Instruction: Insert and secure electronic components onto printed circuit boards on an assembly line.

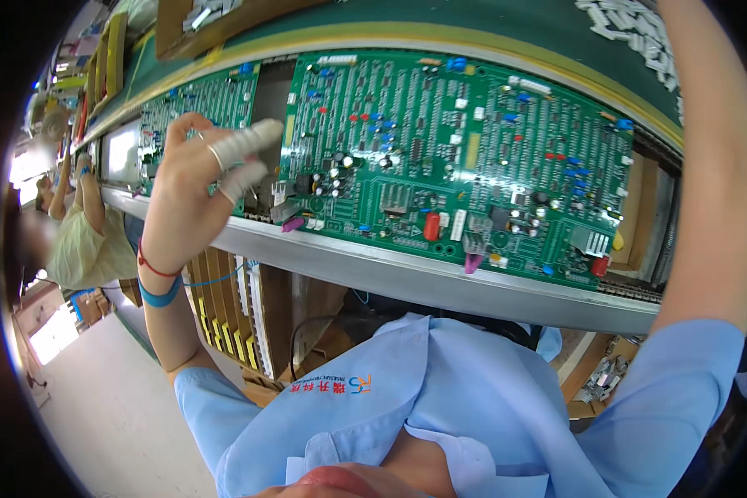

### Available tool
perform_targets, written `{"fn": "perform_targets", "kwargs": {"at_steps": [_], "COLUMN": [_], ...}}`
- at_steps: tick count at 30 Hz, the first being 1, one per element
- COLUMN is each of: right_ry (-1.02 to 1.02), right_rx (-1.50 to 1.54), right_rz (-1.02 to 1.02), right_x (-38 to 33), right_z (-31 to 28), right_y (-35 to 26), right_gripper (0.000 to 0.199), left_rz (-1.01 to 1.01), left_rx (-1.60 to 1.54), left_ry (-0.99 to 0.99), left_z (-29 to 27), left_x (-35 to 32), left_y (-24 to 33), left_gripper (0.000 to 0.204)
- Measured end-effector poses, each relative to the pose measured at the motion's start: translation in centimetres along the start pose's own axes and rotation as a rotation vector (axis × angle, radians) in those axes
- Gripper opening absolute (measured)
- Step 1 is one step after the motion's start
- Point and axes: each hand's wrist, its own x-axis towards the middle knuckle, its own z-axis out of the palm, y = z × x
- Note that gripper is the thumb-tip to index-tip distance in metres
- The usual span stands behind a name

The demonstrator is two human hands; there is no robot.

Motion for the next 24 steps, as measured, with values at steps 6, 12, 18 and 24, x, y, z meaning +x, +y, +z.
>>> {"fn": "perform_targets", "kwargs": {"at_steps": [6,12,18,24], "right_ry": [0.073,0.159,0.337,0.156], "right_rx": [-0.038,-0.078,-0.18,-0.2], "right_rz": [-0.152,-0.101,-0.094,-0.042], "right_x": [0.6,10.2,9.2,4.6], "right_z": [2.6,-3.0,-2.2,-3.2], "right_y": [2.7,21.2,20.3,17.8], "right_gripper": [0.033,0.027,0.024,0.03], "left_rz": [0.152,0.115,0.122,0.025], "left_rx": [0.396,0.854,0.808,0.676], "left_ry": [0.568,0.383,0.4,0.322], "left_z": [1.7,5.4,5.9,5.6], "left_x": [5.7,17.1,17.8,17.2], "left_y": [-1.8,-3.2,-3.8,-2.1], "left_gripper": [0.017,0.009,0.011,0.009]}}
